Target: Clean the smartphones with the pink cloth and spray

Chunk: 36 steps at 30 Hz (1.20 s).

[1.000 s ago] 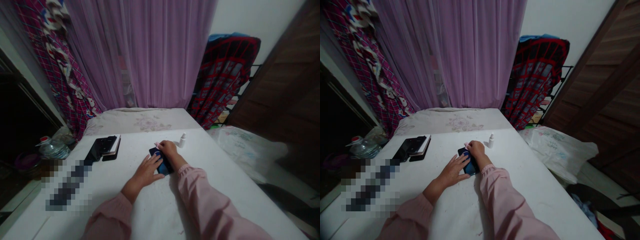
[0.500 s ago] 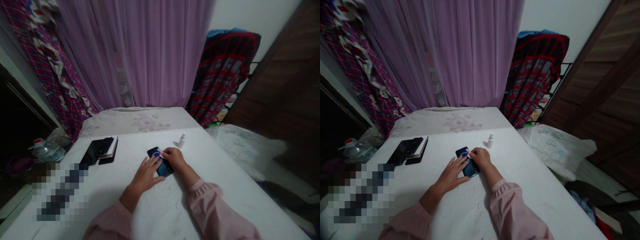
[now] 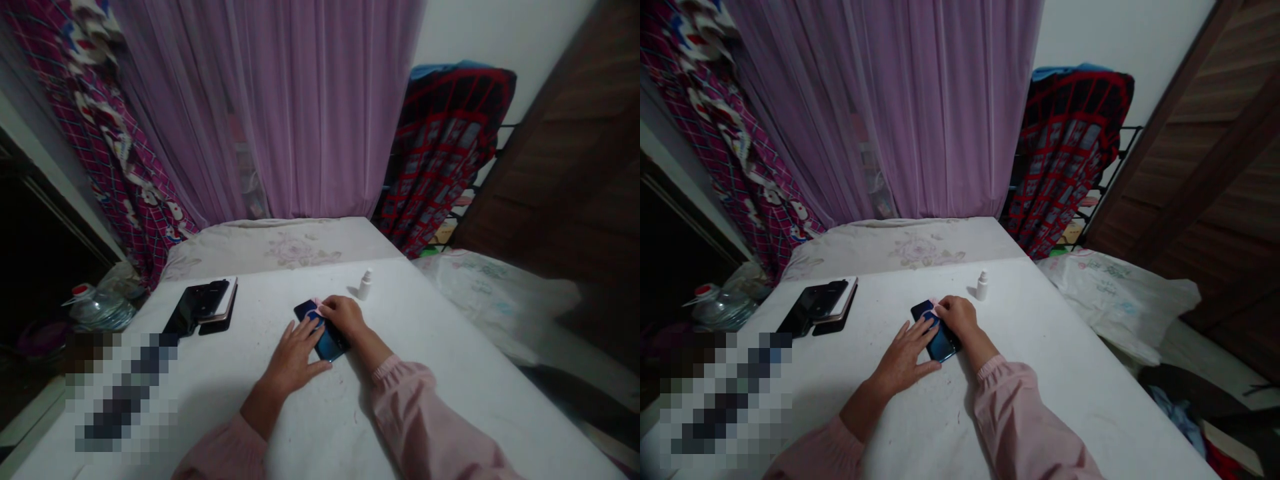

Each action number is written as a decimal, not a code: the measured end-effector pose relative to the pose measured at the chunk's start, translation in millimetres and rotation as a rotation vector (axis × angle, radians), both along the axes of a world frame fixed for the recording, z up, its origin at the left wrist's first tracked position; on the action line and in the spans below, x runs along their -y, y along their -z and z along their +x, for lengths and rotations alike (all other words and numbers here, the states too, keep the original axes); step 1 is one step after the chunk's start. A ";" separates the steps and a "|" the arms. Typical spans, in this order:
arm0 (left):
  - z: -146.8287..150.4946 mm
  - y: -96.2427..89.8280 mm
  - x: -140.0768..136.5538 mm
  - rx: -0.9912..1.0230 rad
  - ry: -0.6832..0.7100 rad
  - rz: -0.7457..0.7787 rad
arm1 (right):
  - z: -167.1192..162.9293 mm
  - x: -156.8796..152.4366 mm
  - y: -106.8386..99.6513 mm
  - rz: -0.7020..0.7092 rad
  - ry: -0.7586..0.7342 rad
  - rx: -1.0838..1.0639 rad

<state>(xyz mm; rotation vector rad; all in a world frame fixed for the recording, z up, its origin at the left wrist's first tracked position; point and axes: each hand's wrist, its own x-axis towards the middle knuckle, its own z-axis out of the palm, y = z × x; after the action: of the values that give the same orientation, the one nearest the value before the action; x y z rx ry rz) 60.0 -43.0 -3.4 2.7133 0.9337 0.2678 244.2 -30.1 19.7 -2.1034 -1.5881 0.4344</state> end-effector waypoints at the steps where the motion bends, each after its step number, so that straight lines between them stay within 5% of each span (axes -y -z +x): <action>1: 0.2 -0.3 0.2 0.003 -0.001 -0.001 | 2.9 5.1 -0.4 -0.009 -0.007 -0.004; 6: 0.3 -0.1 -0.5 0.005 0.007 -0.018 | 8.2 13.8 -3.0 -0.036 -0.020 -0.009; 17: -1.4 0.3 -0.4 0.000 0.015 -0.027 | -11.9 -28.0 -3.9 0.003 0.010 -0.007; 28: 0.1 -3.2 3.2 -0.010 -0.020 0.021 | 19.1 26.0 11.2 0.016 -0.035 -0.214; 36: 4.1 -16.0 23.3 -0.015 -0.205 0.130 | 33.9 25.3 31.1 0.128 0.008 -0.515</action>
<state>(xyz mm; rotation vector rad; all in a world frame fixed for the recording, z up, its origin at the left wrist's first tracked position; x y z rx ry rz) 64.1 -66.3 12.6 2.7394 1.2425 0.3606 278.1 -55.4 -11.4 -1.7195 -1.2662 0.7769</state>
